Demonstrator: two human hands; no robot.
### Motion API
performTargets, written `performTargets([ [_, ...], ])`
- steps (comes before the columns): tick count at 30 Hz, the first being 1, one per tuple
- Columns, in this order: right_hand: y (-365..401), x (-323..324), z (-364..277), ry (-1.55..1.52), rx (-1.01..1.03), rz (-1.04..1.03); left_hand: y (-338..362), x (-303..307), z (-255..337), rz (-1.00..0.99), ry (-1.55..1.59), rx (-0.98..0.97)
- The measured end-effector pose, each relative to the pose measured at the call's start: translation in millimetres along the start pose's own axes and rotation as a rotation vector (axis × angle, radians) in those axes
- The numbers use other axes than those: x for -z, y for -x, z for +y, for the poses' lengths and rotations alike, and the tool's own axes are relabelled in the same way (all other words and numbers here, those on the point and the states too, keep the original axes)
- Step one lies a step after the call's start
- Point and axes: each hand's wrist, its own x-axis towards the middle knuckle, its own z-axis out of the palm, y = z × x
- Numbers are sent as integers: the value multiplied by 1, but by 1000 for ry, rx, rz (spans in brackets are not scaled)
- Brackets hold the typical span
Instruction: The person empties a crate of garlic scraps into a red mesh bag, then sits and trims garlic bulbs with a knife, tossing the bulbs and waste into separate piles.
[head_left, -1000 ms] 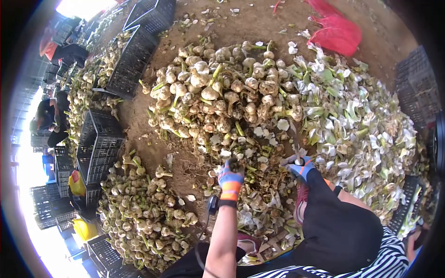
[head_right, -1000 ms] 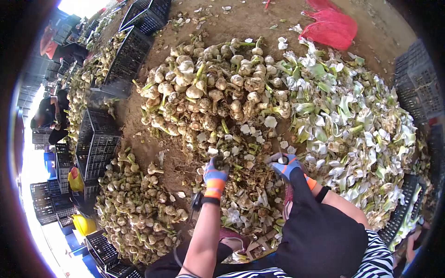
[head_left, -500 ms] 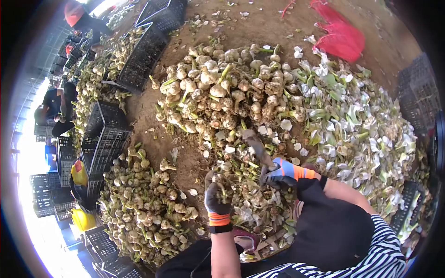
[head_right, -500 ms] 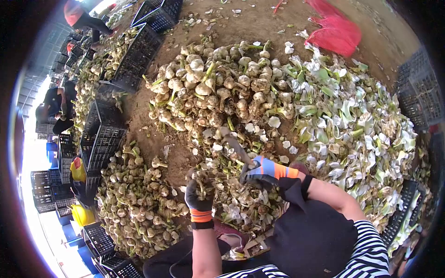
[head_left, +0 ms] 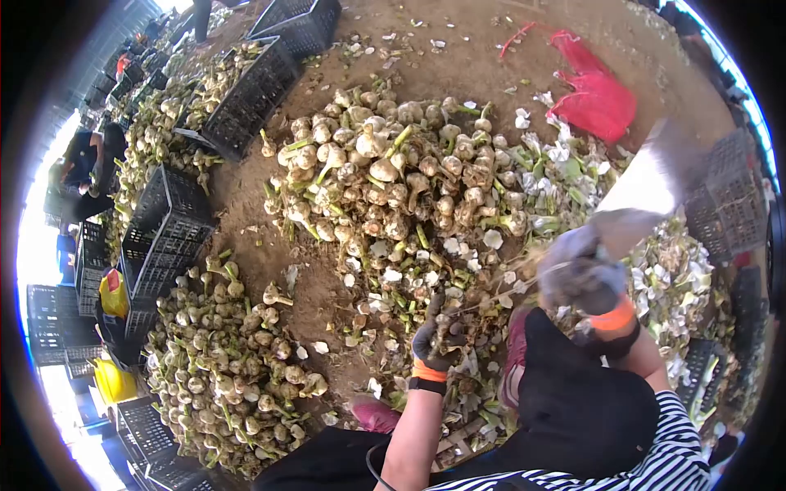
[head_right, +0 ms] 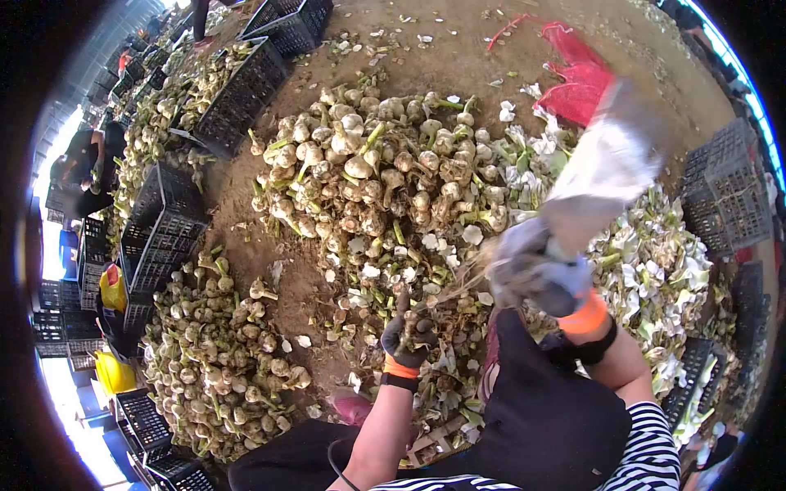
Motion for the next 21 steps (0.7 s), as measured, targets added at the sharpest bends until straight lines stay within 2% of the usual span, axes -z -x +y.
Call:
performTargets([
  [1, -7, -4, -14, -80, 58, -56, 3, 5, 2, 43, 51, -44],
  [2, -2, 8, -23, -201, 103, 19, 6, 8, 7, 84, 92, -98],
  [5, -21, -3, -80, -200, 167, 95, 20, 7, 39, 171, 11, -305],
  [7, -27, 17, -102, -8, 157, 34, 25, 13, 85, 300, 105, -506],
  [8, -30, 29, -109, 99, 127, -7, 30, 30, 122, 264, -147, -546],
  [10, -26, 59, -101, 216, 50, -82, 41, 5, 185, 385, -658, -716],
  [11, -10, 76, -78, 250, -13, 413, 39, -42, 220, 546, -914, -847],
  [13, -13, 29, -49, 155, -76, 998, 36, -138, 287, 371, -829, -1048],
  [14, 9, 72, -41, 394, -238, 434, 34, -187, 321, 271, -787, -1137],
  [16, -4, 31, -16, 421, -450, 704, 38, -234, 375, 258, -923, -1178],
  [17, -9, 23, -3, 370, -516, 731, 40, -243, 389, 345, -1081, -1145],
  [18, -9, 20, 9, 423, -534, 553, 43, -239, 399, 446, -1226, -1099],
  [19, -11, 14, 27, 346, -544, 517, 38, -235, 402, 576, -1038, -1027],
  [20, -12, 15, 48, 445, -604, 426, 30, -212, 403, 733, -1113, -1096],
  [21, -4, 12, 85, 493, -403, 336, 30, -186, 392, 726, -1216, -991],
])
